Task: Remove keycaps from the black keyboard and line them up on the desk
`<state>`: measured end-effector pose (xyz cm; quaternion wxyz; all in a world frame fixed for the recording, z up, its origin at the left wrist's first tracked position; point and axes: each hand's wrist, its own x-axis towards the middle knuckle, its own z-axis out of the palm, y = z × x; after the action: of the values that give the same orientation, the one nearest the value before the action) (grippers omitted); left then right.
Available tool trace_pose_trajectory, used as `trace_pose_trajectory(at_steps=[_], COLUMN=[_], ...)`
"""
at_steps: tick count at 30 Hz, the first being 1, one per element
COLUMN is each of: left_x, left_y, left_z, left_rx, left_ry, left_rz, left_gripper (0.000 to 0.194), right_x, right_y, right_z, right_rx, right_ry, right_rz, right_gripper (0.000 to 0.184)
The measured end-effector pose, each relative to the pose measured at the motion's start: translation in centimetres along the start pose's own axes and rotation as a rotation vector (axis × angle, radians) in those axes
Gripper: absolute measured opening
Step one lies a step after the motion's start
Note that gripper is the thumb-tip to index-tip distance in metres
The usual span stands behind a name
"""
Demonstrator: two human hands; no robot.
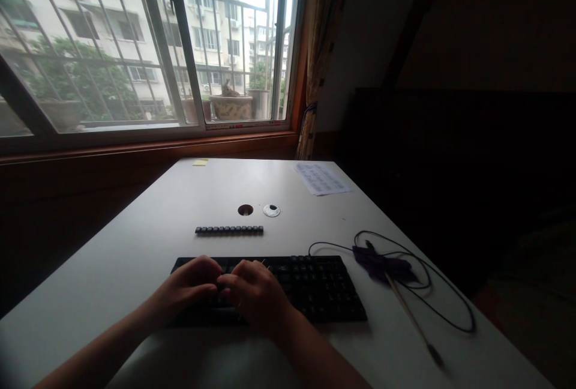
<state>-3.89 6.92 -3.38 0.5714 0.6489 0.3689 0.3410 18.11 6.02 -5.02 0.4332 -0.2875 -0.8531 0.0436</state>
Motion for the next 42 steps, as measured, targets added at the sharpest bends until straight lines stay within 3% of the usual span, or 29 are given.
trace_pose_trajectory(at_steps=[15,21,28,36,42], left_x=[0.3,0.3,0.3,0.3,0.3], left_y=[-0.5,-0.9,0.4,0.6,0.8], left_z=[0.0,-0.1,0.4,0.6,0.4], left_rx=[-0.21,-0.22,-0.137,-0.041,0.05], left_ry=[-0.007,0.024,0.011,0.033,-0.008], left_rz=[-0.058,-0.065,-0.056,-0.049,0.005], left_gripper=[0.029,0.032,0.027,0.024,0.022], right_x=[0.1,0.2,0.4,1.7,2.7], right_y=[0.1,0.1,1.0,6.2,11.8], right_z=[0.0,0.1,-0.8,-4.6,-4.9], right_rx=[0.044,0.044,0.009,-0.035,-0.134], right_ry=[-0.027,-0.032,-0.07,-0.08,-0.207], right_rz=[0.105,0.126,0.119,0.359,0.458], right_gripper=[0.017,0.017,0.016,0.013,0.009])
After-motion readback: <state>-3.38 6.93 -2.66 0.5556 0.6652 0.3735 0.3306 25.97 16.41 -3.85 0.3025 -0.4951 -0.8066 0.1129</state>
